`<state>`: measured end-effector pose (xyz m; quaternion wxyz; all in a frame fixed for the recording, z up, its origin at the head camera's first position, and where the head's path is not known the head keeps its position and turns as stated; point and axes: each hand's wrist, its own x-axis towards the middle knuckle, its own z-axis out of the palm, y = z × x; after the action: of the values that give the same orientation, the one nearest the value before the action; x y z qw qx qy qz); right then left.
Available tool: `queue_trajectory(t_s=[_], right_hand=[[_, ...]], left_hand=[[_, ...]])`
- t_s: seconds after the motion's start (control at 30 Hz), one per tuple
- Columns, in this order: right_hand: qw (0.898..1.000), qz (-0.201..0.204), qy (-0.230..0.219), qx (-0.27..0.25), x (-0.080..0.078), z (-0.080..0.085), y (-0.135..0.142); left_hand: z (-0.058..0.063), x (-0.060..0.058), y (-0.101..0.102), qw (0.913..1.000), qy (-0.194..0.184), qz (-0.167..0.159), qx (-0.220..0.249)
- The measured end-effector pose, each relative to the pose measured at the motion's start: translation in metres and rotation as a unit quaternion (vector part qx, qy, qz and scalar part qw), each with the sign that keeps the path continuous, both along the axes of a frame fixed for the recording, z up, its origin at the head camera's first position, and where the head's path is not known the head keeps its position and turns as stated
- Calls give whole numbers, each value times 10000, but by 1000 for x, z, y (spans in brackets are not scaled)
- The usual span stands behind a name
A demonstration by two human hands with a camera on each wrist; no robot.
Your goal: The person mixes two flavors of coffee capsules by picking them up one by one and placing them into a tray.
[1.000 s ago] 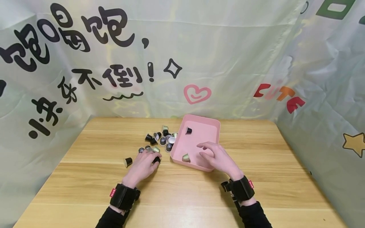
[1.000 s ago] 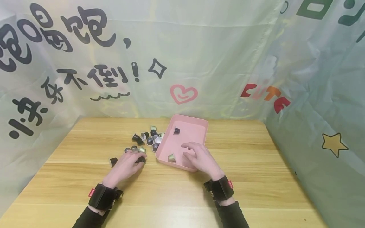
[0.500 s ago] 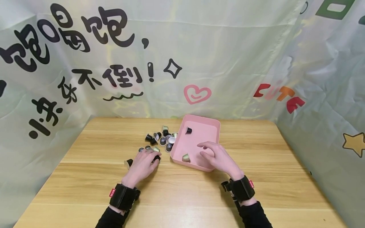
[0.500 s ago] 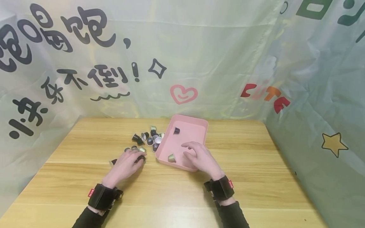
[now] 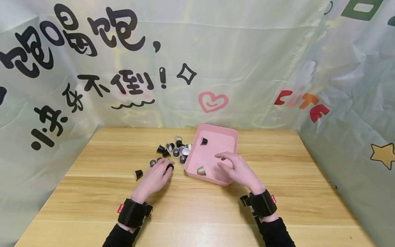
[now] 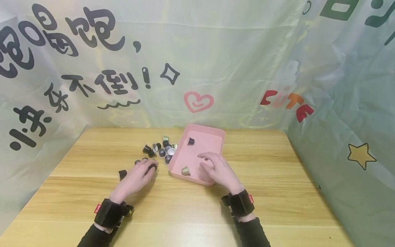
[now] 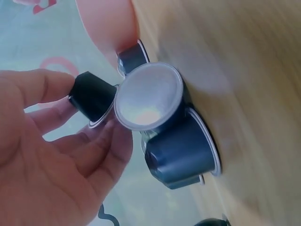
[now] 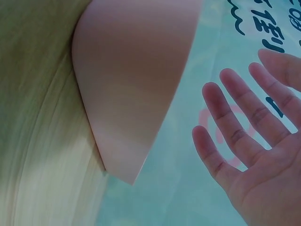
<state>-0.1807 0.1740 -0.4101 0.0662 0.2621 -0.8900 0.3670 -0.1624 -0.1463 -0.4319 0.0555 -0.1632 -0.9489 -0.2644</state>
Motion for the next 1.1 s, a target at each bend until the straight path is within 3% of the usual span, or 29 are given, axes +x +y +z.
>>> queue_trajectory(t_s=[0.13, 0.33, 0.47, 0.83, 1.1], right_hand=[[10000, -45, -1, 20, 0, 1, 1], [9999, -151, -34, 26, 1, 3, 2], [9998, -202, -29, 54, 1, 4, 2], [9997, -225, -19, 84, 2, 4, 3], [9998, -164, 52, 64, 0, 4, 3]], left_hand=[[2, -1, 4, 9995, -116, 49, 300], [8, -3, 9, 9976, 9, 72, 682], [13, -8, 18, 9961, -90, -100, 868], [14, -22, 49, 9951, -102, -615, 767], [14, -29, 62, 9957, -76, -679, 629]])
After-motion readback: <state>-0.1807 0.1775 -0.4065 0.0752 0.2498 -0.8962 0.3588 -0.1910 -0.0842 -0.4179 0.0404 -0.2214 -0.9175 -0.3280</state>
